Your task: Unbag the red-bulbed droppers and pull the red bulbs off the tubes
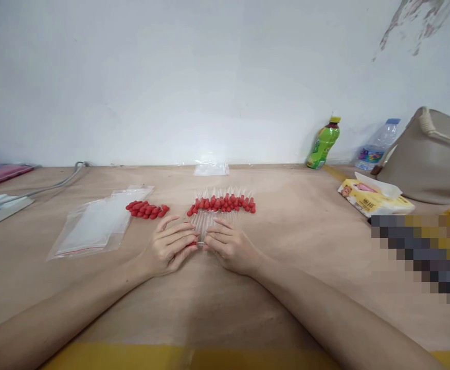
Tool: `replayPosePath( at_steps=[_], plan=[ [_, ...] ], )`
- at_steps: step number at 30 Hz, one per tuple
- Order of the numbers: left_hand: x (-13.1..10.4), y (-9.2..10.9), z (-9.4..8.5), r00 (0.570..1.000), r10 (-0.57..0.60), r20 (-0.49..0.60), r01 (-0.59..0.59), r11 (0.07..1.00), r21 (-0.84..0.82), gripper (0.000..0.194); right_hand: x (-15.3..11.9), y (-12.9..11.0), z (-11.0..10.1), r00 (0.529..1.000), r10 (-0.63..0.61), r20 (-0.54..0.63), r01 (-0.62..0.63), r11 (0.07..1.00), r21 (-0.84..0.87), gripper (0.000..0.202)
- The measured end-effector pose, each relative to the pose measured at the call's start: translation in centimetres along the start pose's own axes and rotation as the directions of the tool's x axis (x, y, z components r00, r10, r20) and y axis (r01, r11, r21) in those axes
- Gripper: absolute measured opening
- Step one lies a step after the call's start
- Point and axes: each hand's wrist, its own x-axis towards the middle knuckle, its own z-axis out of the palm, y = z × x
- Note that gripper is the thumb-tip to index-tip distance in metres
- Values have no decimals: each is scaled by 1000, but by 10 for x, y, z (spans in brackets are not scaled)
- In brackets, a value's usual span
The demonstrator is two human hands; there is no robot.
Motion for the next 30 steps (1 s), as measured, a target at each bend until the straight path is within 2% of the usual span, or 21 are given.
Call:
replayPosePath(
  at_steps=[9,17,20,22,24,27,30],
  plan=[
    [-1,-3,-1,1000,-18,1,18,999,-43,12,-1,2,-1,997,-71,-26,69,996,-54,15],
    [-2,-3,-1,1000,21,-3,-21,999,-31,10,-3,3,-6,991,-133,-27,131,989,-71,20],
    [-8,-8,-4,1000,-15,-10,15,1000,-15,10,-6,4,-11,989,-145,-24,143,988,-56,24],
    [-15,-19,-7,991,-123,-42,124,992,22,11,-12,9,-17,997,-60,-44,57,997,-53,25],
    [-22,-32,-10,951,-291,-107,298,953,54,13,-19,18,-22,986,134,-99,-143,985,-94,24],
    [-27,-48,-11,870,-470,-151,479,877,30,19,-27,31,-28,881,438,-180,-472,848,-242,24],
    [-24,-52,-7,852,-519,-63,521,853,27,22,-30,38,-29,778,606,-164,-624,718,-307,28]
  ],
)
